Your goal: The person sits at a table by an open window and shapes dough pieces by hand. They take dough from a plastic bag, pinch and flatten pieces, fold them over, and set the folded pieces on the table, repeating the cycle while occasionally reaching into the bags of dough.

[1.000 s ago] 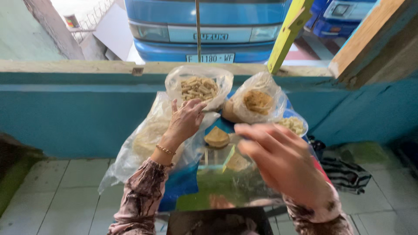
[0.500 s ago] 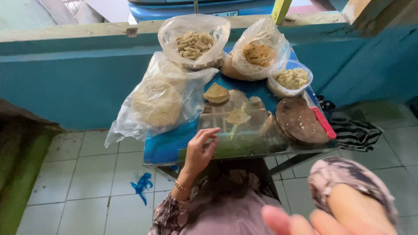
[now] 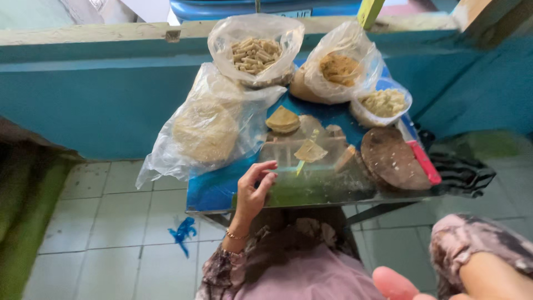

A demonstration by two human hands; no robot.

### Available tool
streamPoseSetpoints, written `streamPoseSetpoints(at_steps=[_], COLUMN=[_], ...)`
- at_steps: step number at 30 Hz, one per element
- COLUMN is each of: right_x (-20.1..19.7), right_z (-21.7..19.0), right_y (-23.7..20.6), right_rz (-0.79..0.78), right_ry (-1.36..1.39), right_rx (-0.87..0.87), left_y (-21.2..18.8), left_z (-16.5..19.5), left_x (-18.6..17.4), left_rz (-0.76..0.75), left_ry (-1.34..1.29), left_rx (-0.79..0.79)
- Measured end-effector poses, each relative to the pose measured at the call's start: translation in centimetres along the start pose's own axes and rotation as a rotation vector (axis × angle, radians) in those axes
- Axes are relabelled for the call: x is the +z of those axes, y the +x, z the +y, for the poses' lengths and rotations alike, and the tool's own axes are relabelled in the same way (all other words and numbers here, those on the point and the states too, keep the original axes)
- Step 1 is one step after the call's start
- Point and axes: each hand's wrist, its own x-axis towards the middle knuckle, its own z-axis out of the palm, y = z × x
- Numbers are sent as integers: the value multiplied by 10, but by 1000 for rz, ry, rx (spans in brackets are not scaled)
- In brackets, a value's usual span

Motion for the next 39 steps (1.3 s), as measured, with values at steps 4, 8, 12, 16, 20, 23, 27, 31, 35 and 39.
streamPoseSetpoints(at_steps=[4,8,12,16,20,23,27,31,35,39], right_x=[19,20,4,88,198,234,241,240,238,241], right_z=[-6,6,4,16,25,21,20,26,21,19], right_y=[-12,-13,-31,-100,-177,-213,-229,-232,-234,-235], right_rz=[7,22,54,-376,-679,-635,-472,-443,-372,-294], right_ry=[-6,-10,26,87,-172,-203,-36,113,262,297], right_rx=[29,42,150,650,960,1118,1116,1216,1305,1395], left_y=[-6,-6,-2,14,48,62,66,69,68,63], left_z=[1,10,20,17,-3,-27,-57,-67,-56,-47], left_x=[0,1,10,39,62,75,81,78,70,71], left_rz=[13,23,-8,-12,-64,-44,-48,-102,-177,-53], left_ry=[-93,46,185,649,1037,1087,957,833,632,822], left_rx=[-31,-22,-32,149,98,57,-51,-56,-230,0])
